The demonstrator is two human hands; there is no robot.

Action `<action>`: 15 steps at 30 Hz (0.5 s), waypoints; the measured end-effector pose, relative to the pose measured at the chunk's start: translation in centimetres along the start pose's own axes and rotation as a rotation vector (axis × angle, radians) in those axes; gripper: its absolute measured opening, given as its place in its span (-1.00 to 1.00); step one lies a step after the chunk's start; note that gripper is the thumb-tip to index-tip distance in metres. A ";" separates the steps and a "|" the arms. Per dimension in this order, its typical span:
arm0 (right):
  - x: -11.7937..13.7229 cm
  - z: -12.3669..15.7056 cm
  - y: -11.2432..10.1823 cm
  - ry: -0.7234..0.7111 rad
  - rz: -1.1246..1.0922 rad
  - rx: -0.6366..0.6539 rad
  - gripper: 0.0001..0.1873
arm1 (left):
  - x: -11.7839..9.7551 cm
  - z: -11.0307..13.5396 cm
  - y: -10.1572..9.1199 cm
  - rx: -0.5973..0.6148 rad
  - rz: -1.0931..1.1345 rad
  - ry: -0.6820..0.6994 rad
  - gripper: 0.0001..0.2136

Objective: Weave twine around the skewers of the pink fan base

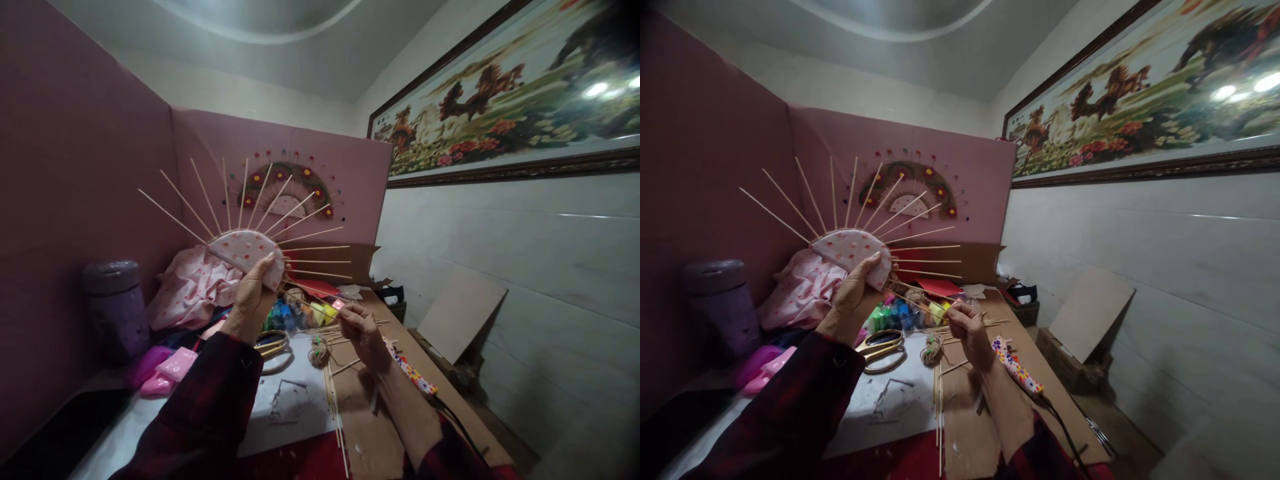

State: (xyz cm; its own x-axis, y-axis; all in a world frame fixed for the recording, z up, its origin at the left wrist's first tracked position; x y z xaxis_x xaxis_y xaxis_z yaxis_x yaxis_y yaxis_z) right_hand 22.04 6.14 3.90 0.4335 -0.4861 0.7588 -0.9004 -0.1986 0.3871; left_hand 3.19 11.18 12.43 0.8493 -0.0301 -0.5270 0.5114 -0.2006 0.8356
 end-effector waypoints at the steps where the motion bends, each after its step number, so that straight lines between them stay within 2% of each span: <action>1: 0.1 0.0 -0.1 -0.012 0.025 -0.021 -0.82 | -0.2 0.0 0.0 0.000 -0.001 0.032 -0.87; 6: 0.6 -0.1 -0.2 -0.079 0.128 -0.064 -0.78 | -1.4 0.6 0.4 0.007 -0.013 0.220 -0.81; 8: 0.2 0.0 0.0 -0.048 0.181 -0.035 -0.78 | -1.4 0.8 0.4 0.016 0.028 0.237 -0.81; 10: -0.6 0.2 0.6 0.036 0.239 0.034 -0.81 | -1.0 0.7 0.4 0.020 0.080 0.173 -0.85; 15: -2.8 1.3 2.5 0.244 0.365 0.230 -0.85 | 2.0 1.0 0.8 0.038 0.141 -0.127 -0.91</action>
State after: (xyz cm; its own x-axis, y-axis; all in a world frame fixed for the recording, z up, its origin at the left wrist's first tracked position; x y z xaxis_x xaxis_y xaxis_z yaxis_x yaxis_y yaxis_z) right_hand 18.51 5.92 2.05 0.0596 -0.3509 0.9345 -0.9681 -0.2486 -0.0316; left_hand 5.11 10.00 11.88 0.8875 -0.1833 -0.4228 0.3815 -0.2223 0.8973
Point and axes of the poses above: each hand's wrist, its own z-axis away from the middle knuckle, its own y-axis out of the palm, x = y × z, the point moved 7 cm from there along -z, towards the middle knuckle, and after that the axes turned 7 degrees about -y, right-handed, at the moved point
